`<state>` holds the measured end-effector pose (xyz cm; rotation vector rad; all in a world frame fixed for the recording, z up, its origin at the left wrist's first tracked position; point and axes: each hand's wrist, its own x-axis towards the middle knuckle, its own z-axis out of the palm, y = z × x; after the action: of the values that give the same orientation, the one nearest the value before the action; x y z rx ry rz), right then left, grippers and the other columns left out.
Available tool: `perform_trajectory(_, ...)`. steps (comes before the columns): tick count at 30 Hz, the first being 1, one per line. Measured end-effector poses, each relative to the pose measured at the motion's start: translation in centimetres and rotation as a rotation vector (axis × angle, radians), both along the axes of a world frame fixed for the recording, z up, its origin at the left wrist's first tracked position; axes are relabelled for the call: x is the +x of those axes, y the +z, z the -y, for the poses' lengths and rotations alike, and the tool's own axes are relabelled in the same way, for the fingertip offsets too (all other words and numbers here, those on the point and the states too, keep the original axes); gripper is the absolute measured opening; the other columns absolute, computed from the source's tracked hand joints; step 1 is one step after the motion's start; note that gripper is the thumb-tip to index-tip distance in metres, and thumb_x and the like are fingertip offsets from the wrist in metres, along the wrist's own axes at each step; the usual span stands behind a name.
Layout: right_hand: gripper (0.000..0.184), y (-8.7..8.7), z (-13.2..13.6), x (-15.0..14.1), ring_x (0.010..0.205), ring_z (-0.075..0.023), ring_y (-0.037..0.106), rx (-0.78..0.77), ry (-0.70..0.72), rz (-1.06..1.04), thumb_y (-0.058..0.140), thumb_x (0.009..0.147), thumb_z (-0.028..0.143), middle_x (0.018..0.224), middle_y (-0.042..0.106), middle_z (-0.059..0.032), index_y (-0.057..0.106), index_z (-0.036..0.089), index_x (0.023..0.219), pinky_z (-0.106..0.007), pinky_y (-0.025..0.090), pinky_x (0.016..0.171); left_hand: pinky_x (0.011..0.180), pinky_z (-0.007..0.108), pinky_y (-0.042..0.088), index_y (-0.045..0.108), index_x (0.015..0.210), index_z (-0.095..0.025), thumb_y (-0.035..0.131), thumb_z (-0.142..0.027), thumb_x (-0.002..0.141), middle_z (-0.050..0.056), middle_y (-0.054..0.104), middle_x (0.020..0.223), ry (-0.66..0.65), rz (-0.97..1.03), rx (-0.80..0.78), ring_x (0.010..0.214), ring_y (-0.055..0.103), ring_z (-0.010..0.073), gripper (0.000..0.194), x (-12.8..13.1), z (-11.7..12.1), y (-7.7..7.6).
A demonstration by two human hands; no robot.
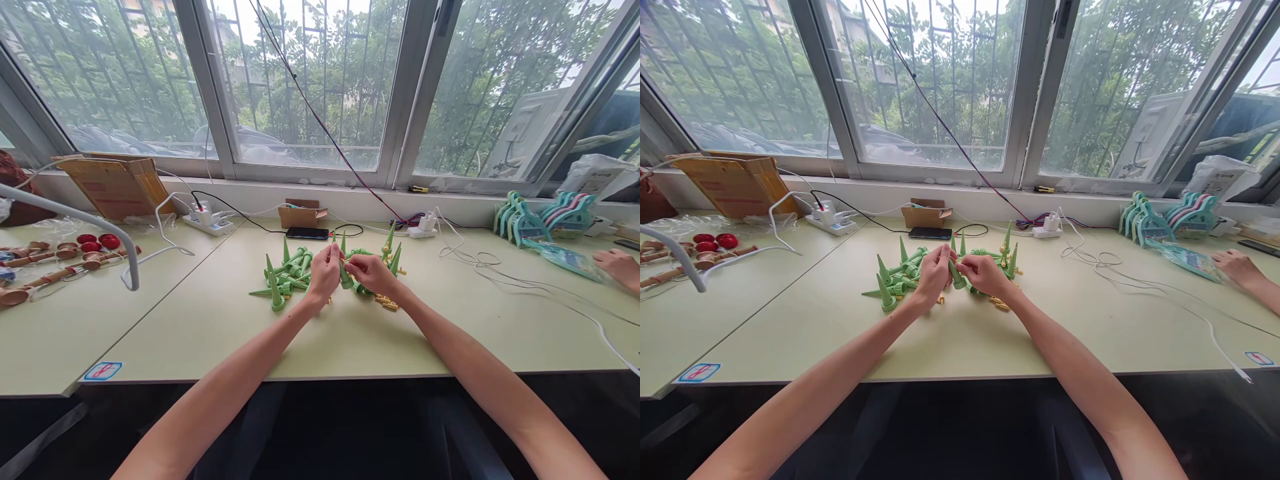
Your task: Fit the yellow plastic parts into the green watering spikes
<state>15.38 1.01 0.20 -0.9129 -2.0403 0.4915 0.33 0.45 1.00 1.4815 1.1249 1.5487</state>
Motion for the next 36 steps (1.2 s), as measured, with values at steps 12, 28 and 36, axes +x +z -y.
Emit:
perform_trajectory(12, 0.037, -0.03, -0.02, -0.10, 0.054, -0.0108, 0.029, -0.007, -0.015, 0.017, 0.050, 0.092, 0.042, 0.055, 0.035, 0.0042, 0.044, 0.020, 0.063, -0.026, 0.025, 0.052, 0.036, 0.024, 0.029, 0.053, 0.068, -0.018, 0.051, -0.047, 0.087, -0.003, 0.050, 0.057, -0.090, 0.080, -0.080, 0.036, 0.037, 0.0067, 0.035, -0.03, 0.29, 0.44)
perform_trajectory(28, 0.041, -0.24, -0.31, -0.11, 0.055, -0.0107, 0.026, 0.019, -0.011, 0.025, 0.047, 0.094, 0.044, 0.055, 0.029, 0.0051, 0.038, 0.020, 0.061, -0.026, 0.024, 0.053, 0.043, 0.024, 0.033, 0.056, 0.064, -0.018, 0.047, -0.056, 0.089, -0.001, 0.052, 0.055, -0.016, -0.007, 0.019, 0.044, 0.043, 0.0087, 0.046, -0.03, -0.03, 0.18)
perform_trajectory(36, 0.043, -0.35, -0.41, -0.07, 0.055, -0.0101, 0.024, 0.018, -0.006, 0.039, 0.046, 0.095, 0.044, 0.056, 0.026, 0.0054, 0.035, 0.020, 0.061, -0.026, 0.023, 0.053, 0.046, 0.025, 0.034, 0.056, 0.064, -0.018, 0.047, -0.054, 0.089, -0.001, 0.053, 0.055, -0.017, 0.007, 0.016, 0.046, 0.045, 0.0096, 0.045, -0.02, -0.26, -0.02)
